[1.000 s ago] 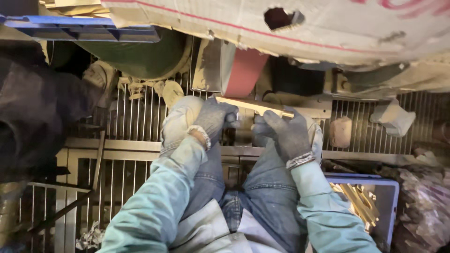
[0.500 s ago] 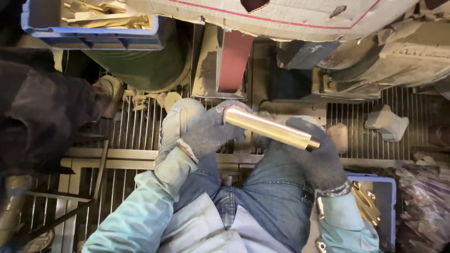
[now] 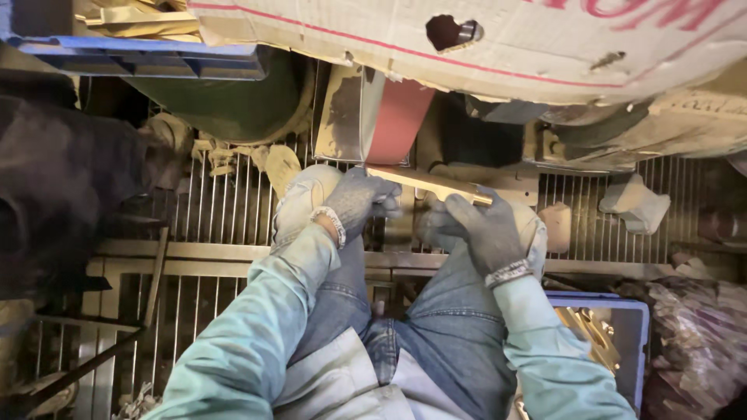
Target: The person sits on a metal grate floor and repeatedly rubs small brass-colored metal rods against a red abrasive belt on a bench grinder. They pick up rods from a blue tray, polish them one at a time, and place them back into the tray.
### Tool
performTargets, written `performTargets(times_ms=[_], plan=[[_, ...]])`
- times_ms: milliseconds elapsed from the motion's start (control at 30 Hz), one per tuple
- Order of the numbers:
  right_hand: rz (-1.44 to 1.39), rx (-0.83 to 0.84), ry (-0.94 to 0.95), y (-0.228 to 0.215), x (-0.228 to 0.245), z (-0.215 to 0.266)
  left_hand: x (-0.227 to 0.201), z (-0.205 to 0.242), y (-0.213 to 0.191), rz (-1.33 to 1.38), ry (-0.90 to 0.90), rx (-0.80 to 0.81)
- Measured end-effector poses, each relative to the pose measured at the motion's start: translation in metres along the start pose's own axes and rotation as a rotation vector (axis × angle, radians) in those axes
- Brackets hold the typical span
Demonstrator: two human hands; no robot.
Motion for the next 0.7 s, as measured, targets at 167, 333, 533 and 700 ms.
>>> performTargets(times_ms=[167, 333, 533, 700], plan=[[-0.043, -0.001, 0.057, 0.030, -0.005, -0.025, 0.003, -0.020, -0.025, 0.138, 0.044, -0.079], [-0.045, 0.039, 0.118, 0.054, -0.016, -0.042, -0.005, -0.020, -0.056, 0.257, 0.102, -0.048], [-0.133, 0.168, 0.102, 0.093, -0.024, -0.052, -0.029, 0.022, -0.072, 0.153, 0.156, -0.225], [-0.166, 0.242, 0.146, 0.112, -0.025, -0.054, -0.043, 0.054, -0.071, 0.160, -0.021, -0.356]])
Point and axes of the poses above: each hand's wrist, its own z-axis away from the middle knuckle, its own y-axis out of the palm, x = y × z, the point moved 2 cm from there along -z, towards the middle knuckle, and after that the axes turned 11 degrees about -y, right-handed, at the moved point
